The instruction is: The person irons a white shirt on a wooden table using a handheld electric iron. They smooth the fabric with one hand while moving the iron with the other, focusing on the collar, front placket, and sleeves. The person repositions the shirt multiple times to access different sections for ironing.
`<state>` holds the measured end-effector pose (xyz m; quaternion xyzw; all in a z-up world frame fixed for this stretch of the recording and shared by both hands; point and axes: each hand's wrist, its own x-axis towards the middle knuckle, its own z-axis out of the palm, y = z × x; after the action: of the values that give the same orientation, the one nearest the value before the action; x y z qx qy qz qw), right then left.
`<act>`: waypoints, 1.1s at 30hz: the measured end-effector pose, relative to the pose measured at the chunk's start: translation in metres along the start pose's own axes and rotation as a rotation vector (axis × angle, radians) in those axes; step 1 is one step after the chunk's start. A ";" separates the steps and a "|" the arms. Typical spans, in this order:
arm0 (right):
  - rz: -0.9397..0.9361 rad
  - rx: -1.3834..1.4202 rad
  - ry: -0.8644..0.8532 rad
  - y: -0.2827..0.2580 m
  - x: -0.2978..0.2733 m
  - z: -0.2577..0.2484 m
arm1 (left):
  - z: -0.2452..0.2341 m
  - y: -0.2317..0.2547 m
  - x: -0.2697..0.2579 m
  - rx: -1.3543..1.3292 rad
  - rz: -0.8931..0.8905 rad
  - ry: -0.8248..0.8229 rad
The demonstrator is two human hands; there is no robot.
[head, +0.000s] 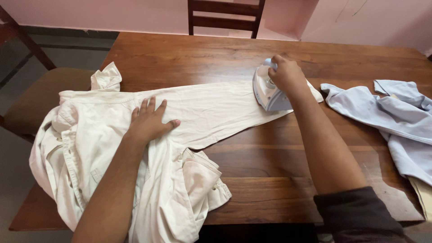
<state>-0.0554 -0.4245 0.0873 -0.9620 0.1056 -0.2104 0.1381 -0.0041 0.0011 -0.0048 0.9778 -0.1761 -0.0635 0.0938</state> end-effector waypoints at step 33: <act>0.210 0.484 -0.106 0.042 -0.007 -0.021 | 0.007 -0.007 0.010 0.052 -0.019 -0.056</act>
<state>-0.0766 -0.4665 0.0904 -0.8944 0.1440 -0.1635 0.3905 0.0065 0.0025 -0.0135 0.9794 -0.1709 -0.0872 0.0629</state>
